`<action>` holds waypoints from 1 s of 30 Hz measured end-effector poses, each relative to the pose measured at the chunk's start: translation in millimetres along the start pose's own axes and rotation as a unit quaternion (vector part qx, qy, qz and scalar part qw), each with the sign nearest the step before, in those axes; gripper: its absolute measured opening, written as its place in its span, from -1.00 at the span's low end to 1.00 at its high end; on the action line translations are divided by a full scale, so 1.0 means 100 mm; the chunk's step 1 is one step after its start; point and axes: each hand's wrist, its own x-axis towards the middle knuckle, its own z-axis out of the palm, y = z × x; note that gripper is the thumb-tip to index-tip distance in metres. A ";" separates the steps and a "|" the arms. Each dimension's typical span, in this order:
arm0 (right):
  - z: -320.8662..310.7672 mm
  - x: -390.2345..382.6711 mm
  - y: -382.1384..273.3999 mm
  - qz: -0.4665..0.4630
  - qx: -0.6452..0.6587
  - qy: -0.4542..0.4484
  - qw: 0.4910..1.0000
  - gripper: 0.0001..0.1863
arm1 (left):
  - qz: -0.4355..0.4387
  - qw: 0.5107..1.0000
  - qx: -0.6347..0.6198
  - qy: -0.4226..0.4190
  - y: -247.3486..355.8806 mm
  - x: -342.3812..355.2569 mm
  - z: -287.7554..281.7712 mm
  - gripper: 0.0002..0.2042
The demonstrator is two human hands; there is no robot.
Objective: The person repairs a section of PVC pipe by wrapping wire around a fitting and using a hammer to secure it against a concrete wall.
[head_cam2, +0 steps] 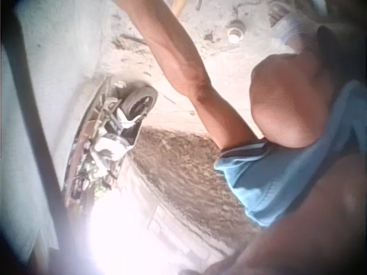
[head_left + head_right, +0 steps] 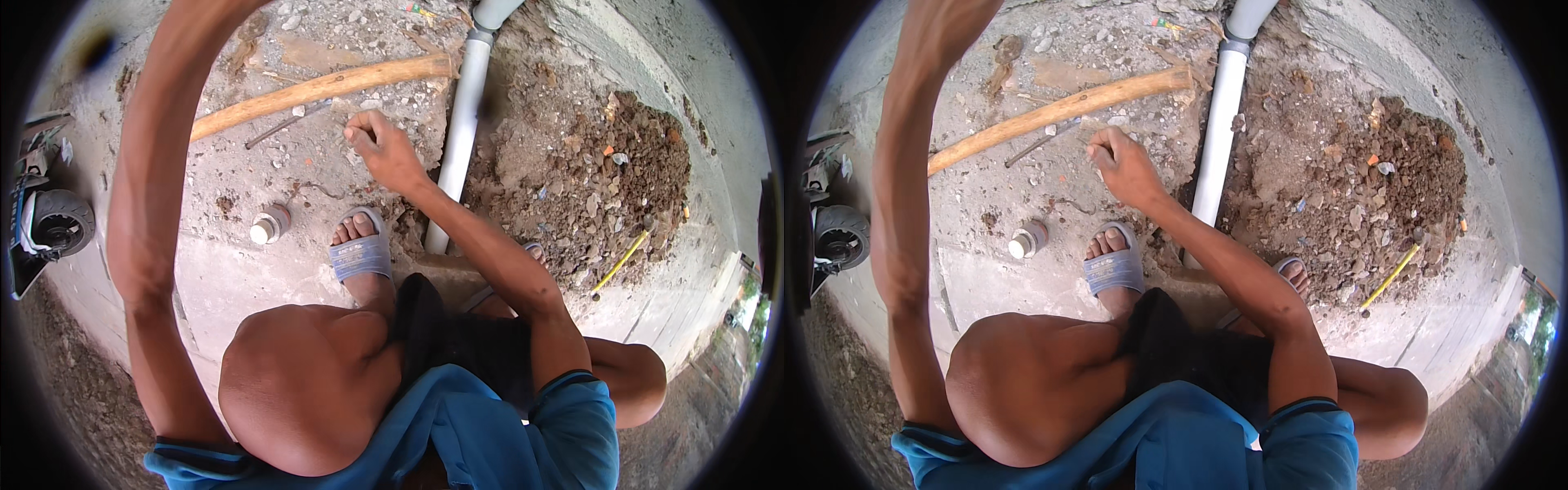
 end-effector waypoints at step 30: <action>-4.52 -3.97 1.40 0.455 -0.134 0.464 0.748 -0.28 | -0.697 0.630 -0.282 0.195 0.26 -3.44 0.16 -0.72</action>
